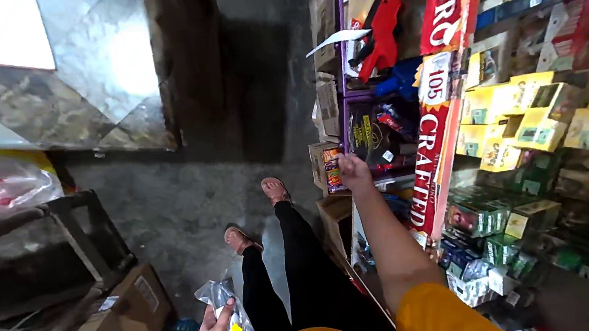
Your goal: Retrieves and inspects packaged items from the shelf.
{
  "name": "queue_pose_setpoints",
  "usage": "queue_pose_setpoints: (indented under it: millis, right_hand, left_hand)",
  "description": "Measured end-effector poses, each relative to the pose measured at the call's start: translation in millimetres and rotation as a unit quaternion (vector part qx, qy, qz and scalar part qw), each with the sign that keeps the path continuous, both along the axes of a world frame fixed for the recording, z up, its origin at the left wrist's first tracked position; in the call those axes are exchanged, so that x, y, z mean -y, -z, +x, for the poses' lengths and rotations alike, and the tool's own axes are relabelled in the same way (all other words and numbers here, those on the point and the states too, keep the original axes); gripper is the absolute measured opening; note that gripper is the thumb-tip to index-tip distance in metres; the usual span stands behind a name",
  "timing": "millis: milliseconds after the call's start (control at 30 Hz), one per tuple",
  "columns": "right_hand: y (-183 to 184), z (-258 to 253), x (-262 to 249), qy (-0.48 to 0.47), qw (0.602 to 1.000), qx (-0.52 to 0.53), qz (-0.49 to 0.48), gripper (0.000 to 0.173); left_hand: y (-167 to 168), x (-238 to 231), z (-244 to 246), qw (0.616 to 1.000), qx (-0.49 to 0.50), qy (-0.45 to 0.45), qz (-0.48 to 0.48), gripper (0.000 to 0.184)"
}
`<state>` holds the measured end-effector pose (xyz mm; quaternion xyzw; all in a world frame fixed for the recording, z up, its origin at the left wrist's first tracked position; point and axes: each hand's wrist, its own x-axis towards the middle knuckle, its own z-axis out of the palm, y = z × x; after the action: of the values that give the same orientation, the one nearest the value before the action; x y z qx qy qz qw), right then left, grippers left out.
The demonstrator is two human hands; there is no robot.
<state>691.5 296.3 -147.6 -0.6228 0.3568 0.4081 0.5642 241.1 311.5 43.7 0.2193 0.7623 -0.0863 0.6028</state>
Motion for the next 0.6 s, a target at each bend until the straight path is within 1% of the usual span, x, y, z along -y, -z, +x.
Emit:
queue_pose_setpoints:
  millis: [100,267,467,567,600]
  right_hand:
    - [6.3,-10.4,-10.6,0.012,1.0,0.006,0.013,0.019]
    - [4.5,-15.5,-6.0,-0.051,0.998,0.023,-0.032,0.027]
    - [4.2,-30.4,-6.6,-0.073,0.994,0.046,-0.073,0.037]
    - [3.9,-31.4,-7.7,-0.1,0.99,0.033,-0.09,0.038]
    - [2.4,-32.3,-7.2,-0.115,0.985,0.046,-0.121,0.036]
  left_hand:
    - [5.0,9.5,-4.9,1.0,-0.001,-0.015,-0.005,0.053]
    - [12.4,25.8,-22.0,1.0,-0.003,-0.028,-0.01,0.052]
    - [10.7,32.7,-31.0,0.998,-0.003,-0.054,-0.006,0.051]
    - [9.8,31.0,-31.8,0.999,-0.007,-0.046,0.002,0.051]
    - [10.3,31.1,-32.7,0.999,-0.007,-0.041,0.004,0.051]
